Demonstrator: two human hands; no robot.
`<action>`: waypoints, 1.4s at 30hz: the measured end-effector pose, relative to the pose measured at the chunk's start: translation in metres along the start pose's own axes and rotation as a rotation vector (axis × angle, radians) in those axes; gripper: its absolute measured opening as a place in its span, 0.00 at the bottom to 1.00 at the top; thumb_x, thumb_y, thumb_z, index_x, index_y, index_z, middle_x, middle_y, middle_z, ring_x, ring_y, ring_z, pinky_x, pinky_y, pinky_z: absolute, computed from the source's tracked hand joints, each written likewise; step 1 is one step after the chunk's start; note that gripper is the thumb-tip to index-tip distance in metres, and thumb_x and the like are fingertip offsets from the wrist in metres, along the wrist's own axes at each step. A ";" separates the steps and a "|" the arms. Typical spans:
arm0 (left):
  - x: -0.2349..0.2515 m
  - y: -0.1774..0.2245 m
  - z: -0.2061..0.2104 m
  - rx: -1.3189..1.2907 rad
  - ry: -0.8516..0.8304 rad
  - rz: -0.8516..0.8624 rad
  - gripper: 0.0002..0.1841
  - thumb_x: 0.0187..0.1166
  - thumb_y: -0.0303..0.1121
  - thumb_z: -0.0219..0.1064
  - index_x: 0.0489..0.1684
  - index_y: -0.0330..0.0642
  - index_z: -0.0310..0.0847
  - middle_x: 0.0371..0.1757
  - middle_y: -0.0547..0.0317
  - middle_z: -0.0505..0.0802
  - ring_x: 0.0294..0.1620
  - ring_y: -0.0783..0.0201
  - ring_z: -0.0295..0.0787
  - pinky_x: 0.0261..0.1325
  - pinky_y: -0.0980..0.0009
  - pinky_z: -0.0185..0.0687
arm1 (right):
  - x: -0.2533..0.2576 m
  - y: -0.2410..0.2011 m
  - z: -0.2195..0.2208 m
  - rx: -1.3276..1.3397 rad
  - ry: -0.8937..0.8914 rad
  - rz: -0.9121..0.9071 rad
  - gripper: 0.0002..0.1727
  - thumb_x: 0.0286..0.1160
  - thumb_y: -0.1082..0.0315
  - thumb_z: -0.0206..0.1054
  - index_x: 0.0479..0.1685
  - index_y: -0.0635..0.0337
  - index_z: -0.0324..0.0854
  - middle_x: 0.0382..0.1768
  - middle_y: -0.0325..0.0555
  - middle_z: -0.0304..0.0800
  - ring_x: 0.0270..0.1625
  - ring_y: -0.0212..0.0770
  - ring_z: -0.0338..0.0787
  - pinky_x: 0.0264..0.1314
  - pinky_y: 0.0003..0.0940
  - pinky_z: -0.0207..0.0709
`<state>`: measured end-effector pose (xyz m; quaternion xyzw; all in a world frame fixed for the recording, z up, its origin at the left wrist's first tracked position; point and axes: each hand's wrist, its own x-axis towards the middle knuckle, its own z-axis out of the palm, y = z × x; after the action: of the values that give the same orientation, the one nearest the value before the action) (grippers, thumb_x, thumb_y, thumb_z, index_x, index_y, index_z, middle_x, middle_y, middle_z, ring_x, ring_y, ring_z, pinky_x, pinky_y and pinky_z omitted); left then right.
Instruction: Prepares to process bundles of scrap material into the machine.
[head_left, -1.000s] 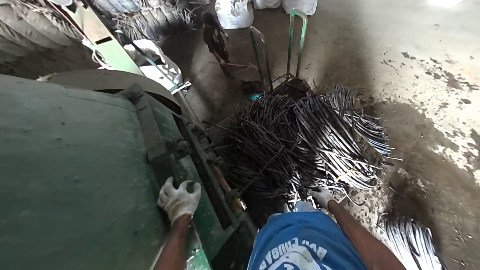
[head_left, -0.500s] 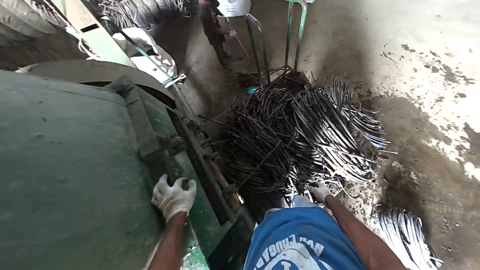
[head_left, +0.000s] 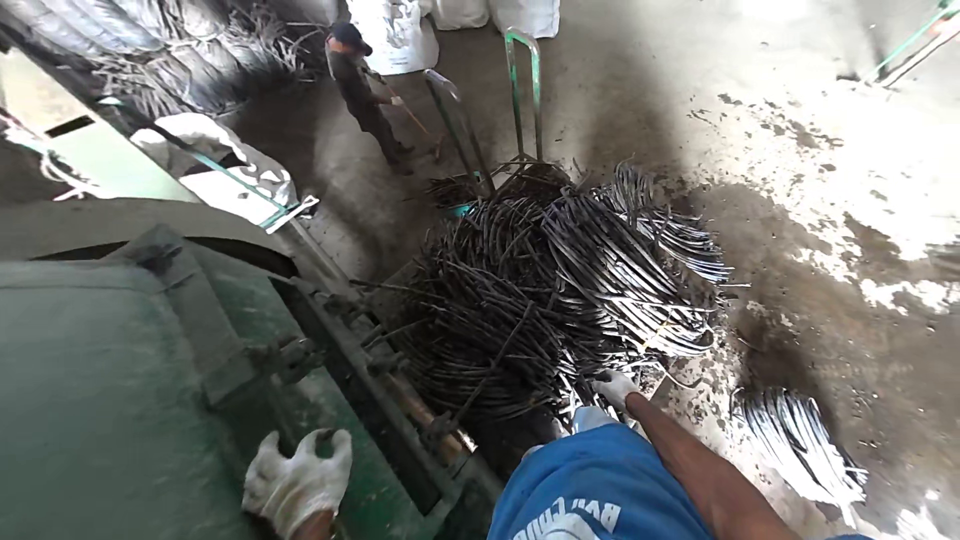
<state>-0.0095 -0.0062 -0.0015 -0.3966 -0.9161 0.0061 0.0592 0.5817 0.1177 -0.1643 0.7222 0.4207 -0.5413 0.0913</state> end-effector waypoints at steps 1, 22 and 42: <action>0.000 0.000 0.000 -0.001 -0.002 0.002 0.25 0.66 0.69 0.63 0.52 0.69 0.92 0.90 0.51 0.70 0.91 0.40 0.58 0.86 0.38 0.55 | 0.000 0.001 0.001 -0.005 0.007 -0.004 0.33 0.64 0.37 0.71 0.70 0.40 0.85 0.61 0.47 0.93 0.64 0.49 0.92 0.70 0.60 0.83; -0.002 -0.002 -0.001 0.000 -0.006 -0.004 0.25 0.67 0.67 0.63 0.51 0.68 0.93 0.89 0.50 0.70 0.90 0.38 0.58 0.86 0.36 0.54 | -0.003 0.012 0.009 0.008 0.034 -0.021 0.33 0.67 0.35 0.69 0.71 0.40 0.84 0.61 0.47 0.93 0.62 0.49 0.93 0.69 0.59 0.84; 0.001 0.010 -0.006 0.048 -0.097 -0.066 0.26 0.68 0.65 0.65 0.57 0.64 0.90 0.92 0.45 0.64 0.91 0.33 0.53 0.83 0.29 0.53 | -0.051 0.006 0.037 0.584 -0.095 0.107 0.27 0.85 0.46 0.65 0.77 0.48 0.78 0.48 0.50 0.96 0.43 0.49 0.96 0.44 0.49 0.92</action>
<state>-0.0020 0.0011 0.0043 -0.3640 -0.9300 0.0456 0.0242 0.5567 0.0658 -0.1376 0.7129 0.2038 -0.6670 -0.0722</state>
